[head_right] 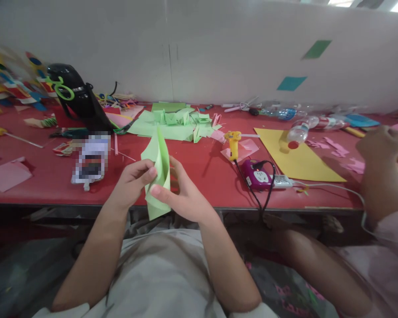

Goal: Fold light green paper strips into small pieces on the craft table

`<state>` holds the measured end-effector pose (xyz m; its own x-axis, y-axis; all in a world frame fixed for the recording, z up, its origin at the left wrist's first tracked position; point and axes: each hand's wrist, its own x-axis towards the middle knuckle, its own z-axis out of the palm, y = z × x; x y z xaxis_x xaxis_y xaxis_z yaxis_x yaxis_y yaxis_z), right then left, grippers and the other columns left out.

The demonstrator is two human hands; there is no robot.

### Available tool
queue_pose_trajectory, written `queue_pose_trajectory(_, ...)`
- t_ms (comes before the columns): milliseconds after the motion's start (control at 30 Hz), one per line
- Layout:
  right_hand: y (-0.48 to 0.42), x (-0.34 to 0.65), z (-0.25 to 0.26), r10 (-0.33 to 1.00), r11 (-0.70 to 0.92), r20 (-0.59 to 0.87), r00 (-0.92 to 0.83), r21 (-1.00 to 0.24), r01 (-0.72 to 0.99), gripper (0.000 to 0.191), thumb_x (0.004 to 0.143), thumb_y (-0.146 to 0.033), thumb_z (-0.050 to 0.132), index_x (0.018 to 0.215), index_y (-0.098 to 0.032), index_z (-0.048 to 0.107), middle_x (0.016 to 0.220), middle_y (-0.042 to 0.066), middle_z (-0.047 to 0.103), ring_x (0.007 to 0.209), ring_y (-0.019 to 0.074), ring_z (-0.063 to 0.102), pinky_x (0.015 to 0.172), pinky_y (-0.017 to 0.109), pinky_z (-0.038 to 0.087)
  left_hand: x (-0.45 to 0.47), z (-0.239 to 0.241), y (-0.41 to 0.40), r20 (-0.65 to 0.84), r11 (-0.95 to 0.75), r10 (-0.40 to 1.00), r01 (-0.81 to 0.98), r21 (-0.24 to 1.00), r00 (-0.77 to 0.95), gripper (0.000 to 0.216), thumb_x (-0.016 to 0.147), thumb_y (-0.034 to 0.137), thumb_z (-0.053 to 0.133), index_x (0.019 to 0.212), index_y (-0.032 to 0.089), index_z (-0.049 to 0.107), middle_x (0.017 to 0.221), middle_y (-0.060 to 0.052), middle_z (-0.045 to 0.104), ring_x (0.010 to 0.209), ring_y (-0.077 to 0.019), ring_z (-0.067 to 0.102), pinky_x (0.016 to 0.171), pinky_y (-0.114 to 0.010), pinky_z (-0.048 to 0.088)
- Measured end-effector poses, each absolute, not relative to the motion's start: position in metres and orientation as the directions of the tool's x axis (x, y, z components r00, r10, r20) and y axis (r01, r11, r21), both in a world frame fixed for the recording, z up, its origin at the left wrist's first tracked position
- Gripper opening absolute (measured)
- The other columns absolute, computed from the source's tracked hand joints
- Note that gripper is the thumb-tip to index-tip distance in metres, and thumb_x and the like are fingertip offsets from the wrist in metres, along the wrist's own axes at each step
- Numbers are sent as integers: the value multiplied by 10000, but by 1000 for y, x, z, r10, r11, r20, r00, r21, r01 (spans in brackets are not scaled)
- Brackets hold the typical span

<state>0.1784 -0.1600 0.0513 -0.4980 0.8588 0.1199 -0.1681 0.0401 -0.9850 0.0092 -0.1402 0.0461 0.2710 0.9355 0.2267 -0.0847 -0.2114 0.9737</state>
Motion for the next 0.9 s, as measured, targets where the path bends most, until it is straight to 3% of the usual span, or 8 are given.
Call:
queue_pose_trajectory(133,-151,179,45,940,17,69,-333,-987,-157,617,836,-472,665,1375,-276,438,1346,84,584,1157,247,611,933,388,546,7,43,-144,166,-135,942,-123,983,293,371,830,439,677,641,163,516,589,36,438,519,-76,387,491,-214,299)
queue_pose_trajectory(233,-138,192,36,987,31,39,-155,-998,-58,532,811,-378,654,1299,-246,492,1224,85,656,1087,263,644,897,407,558,-6,43,-147,116,-102,984,-107,989,136,354,825,437,649,643,177,491,567,41,423,479,-80,352,465,-229,268)
queue_pose_trajectory(300,-130,206,28,999,32,29,-45,-998,62,601,785,-337,635,1346,-241,441,1161,96,677,985,273,675,810,421,578,-21,44,-150,121,-119,990,36,992,-68,296,820,383,625,642,183,499,554,44,405,481,-87,343,469,-239,256)
queue_pose_trajectory(400,-121,226,18,995,94,100,22,-978,187,718,739,-288,647,1404,-236,381,1191,103,661,1022,278,663,842,428,569,-46,46,-153,182,-55,951,445,894,-249,297,807,328,587,582,183,456,545,38,363,526,-103,352,505,-255,260)
queue_pose_trajectory(500,-120,240,13,995,94,101,17,-963,252,858,729,-307,687,1485,-237,289,1323,120,596,1110,285,631,897,439,550,-66,45,-158,37,79,990,757,648,-135,322,823,372,552,578,193,446,552,27,428,557,-130,417,531,-271,296)
queue_pose_trajectory(567,-121,247,15,997,80,81,-6,-955,287,873,734,-349,713,1495,-246,296,1369,112,573,1144,278,615,937,438,528,-72,44,-160,41,109,987,831,546,-157,210,800,414,583,752,210,567,733,1,603,672,-174,547,591,-285,391)
queue_pose_trajectory(700,-121,258,27,996,85,77,-37,-891,445,485,799,-514,666,1183,-218,654,1257,83,656,1128,274,606,971,414,480,-60,46,-153,243,-38,966,885,464,-86,451,811,383,573,1223,203,541,1274,-104,601,1120,-279,589,904,-391,486)
queue_pose_trajectory(900,-113,270,41,995,37,-4,-100,-914,404,532,853,-655,537,984,-180,739,1007,69,724,948,245,642,793,336,504,0,53,-117,92,-266,964,861,433,251,381,920,243,364,1254,186,541,1420,-114,532,1317,-269,498,1070,-427,426)
